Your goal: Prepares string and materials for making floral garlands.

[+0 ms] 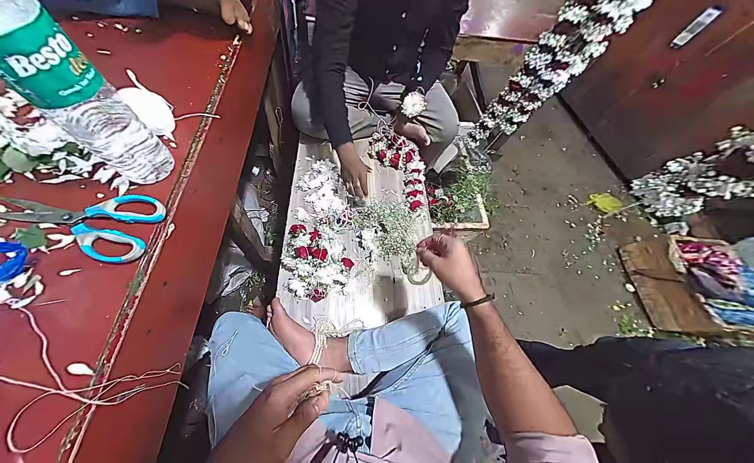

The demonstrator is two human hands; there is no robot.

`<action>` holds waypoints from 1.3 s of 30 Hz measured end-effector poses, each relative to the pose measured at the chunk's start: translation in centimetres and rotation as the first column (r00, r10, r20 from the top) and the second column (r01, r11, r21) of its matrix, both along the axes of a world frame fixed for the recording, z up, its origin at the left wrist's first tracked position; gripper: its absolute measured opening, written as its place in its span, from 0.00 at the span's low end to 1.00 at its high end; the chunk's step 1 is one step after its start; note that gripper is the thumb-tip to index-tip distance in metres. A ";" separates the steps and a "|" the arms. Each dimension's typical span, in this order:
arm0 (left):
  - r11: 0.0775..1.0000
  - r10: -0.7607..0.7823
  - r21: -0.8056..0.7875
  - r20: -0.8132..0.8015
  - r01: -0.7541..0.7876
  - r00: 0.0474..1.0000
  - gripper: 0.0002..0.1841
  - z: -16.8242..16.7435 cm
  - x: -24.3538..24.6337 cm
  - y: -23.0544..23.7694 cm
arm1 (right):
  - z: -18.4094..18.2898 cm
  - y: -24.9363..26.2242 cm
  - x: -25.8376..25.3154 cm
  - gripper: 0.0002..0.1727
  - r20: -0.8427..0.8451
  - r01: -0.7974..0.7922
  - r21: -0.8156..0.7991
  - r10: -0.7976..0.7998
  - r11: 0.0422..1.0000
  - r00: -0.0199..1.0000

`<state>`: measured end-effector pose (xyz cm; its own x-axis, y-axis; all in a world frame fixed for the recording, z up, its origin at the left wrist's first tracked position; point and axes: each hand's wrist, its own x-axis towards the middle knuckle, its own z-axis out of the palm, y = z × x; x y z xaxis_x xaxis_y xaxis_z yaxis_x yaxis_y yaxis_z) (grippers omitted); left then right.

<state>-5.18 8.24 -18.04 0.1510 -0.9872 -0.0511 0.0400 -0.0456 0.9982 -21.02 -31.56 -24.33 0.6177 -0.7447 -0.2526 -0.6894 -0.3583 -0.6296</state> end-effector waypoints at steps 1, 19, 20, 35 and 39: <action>1.000 -0.019 -0.022 0.035 0.020 0.999 0.19 0.2 0.2 0.0 | -1.6 1.2 0.3 0.12 -0.095 -0.025 -0.009 0.024 1.000 0.995; 0.944 0.320 0.064 0.057 -0.323 0.946 0.14 1.8 2.5 1.6 | 6.1 19.6 5.1 0.07 0.702 -0.695 0.454 0.257 0.558 0.664; 0.949 0.300 0.079 0.056 -0.304 0.952 0.14 1.6 2.5 1.7 | 6.3 19.4 5.0 0.07 0.701 -0.708 0.466 0.267 0.530 0.661; 0.825 0.415 -0.304 -0.247 -0.477 0.875 0.12 3.8 2.4 3.5 | 10.2 26.2 36.3 0.18 0.022 -0.717 -0.483 0.825 0.503 0.564; 0.820 0.449 -0.280 -0.225 -0.499 0.865 0.14 3.4 2.1 4.2 | 10.5 27.9 40.5 0.26 -0.248 -0.825 -0.370 0.811 0.427 0.530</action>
<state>-3.06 12.48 -14.69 0.6198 -0.7601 0.1951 0.1161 0.3347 0.9352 19.46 -3.70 -13.85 0.9912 0.0818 -0.1039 0.0523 -0.9641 -0.2604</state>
